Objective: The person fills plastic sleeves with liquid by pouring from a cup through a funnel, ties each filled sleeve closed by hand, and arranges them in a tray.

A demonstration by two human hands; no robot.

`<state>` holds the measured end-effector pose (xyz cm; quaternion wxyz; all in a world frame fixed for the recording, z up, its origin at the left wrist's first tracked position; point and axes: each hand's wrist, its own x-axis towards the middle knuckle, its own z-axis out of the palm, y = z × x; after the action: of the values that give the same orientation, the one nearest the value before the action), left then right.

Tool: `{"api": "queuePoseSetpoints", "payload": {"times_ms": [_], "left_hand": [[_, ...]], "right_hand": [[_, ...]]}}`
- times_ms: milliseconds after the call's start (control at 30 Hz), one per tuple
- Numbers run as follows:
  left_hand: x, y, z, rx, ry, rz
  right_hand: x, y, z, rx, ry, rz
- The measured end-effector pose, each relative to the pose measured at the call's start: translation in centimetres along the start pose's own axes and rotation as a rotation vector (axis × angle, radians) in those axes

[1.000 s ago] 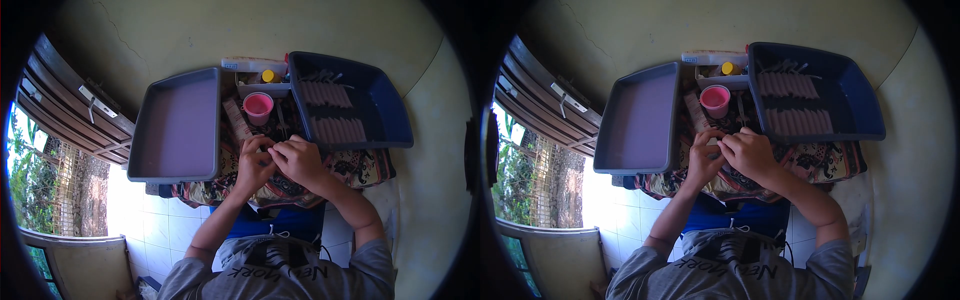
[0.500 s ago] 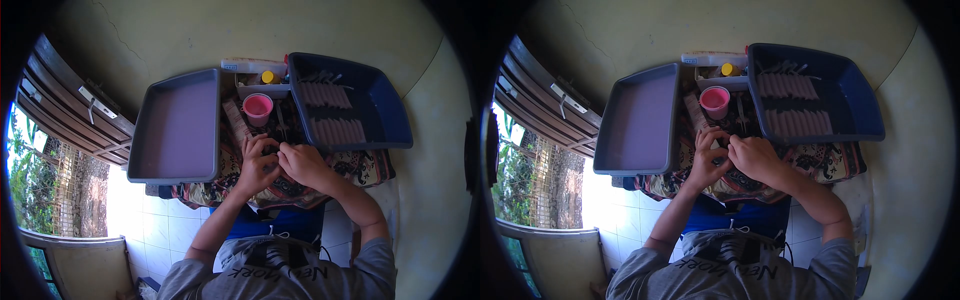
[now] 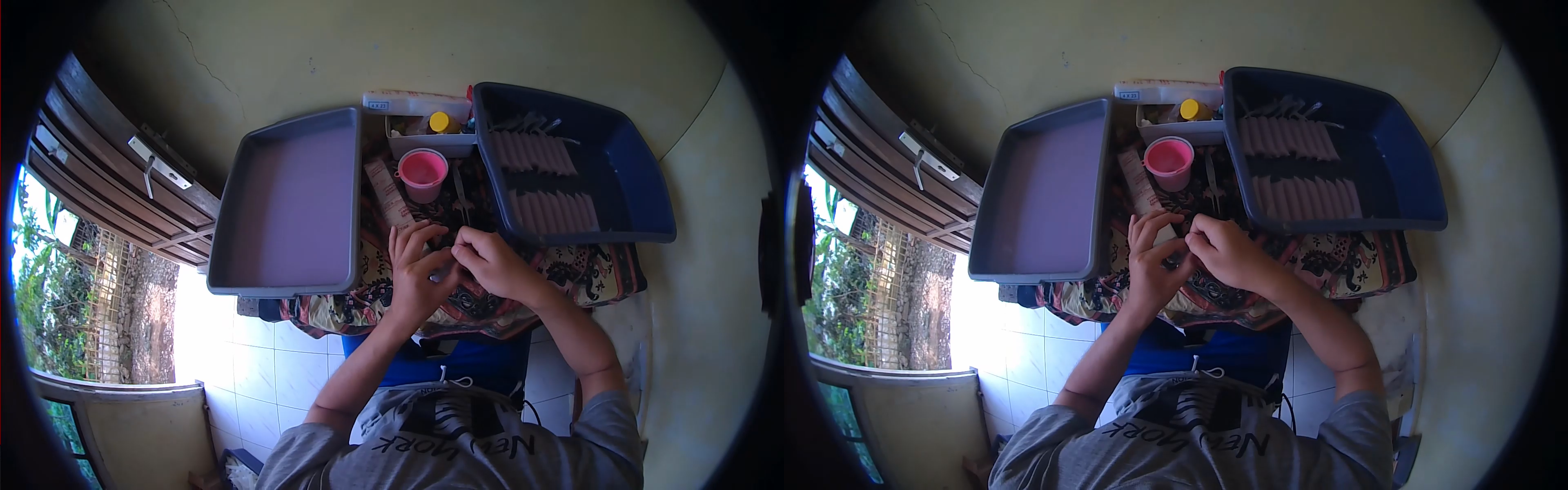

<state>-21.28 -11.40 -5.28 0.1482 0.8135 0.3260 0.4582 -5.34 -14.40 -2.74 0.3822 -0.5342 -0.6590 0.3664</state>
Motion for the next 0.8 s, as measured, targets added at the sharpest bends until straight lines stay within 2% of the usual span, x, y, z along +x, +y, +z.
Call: {"api": "queuePoseSetpoints", "payload": {"times_ms": [67, 133, 200, 333, 400, 467, 533, 667, 733, 800], "left_hand": [[-0.3, -0.6, 0.3, -0.130, 0.025, -0.038], [-0.4, -1.0, 0.4, -0.155, 0.037, -0.035], [-0.5, -1.4, 0.2, -0.179, 0.052, -0.039], [-0.3, -1.8, -0.4, -0.192, -0.066, -0.015], [-0.2, -2.0, -0.4, -0.187, -0.104, 0.002], [-0.3, -2.6, -0.2, -0.315, -0.151, -0.008], [-0.1, -2.8, -0.2, -0.340, -0.156, 0.007], [0.1, -3.0, -0.3, -0.437, -0.175, -0.009], [0.0, -3.2, -0.2, -0.470, -0.178, -0.039], [0.1, -3.2, -0.1, -0.505, -0.183, -0.071]], "right_hand": [[0.0, 0.3, -0.1, 0.100, -0.019, -0.001], [0.0, -0.1, -0.4, 0.407, -0.135, 0.213], [-0.1, 0.1, -0.5, 0.440, -0.137, 0.161], [-0.2, 1.2, -0.8, 0.445, -0.155, 0.022], [-0.3, 1.6, -0.4, 0.440, -0.131, 0.022], [-0.4, 1.8, -0.1, 0.433, -0.106, 0.021], [-0.4, 1.7, 0.4, 0.244, 0.036, -0.160], [-0.3, 0.3, 0.8, 0.056, 0.171, -0.297], [-0.3, 0.4, 1.1, -0.144, 0.288, -0.454], [-0.2, 0.5, 1.3, -0.163, 0.321, -0.462]]}}
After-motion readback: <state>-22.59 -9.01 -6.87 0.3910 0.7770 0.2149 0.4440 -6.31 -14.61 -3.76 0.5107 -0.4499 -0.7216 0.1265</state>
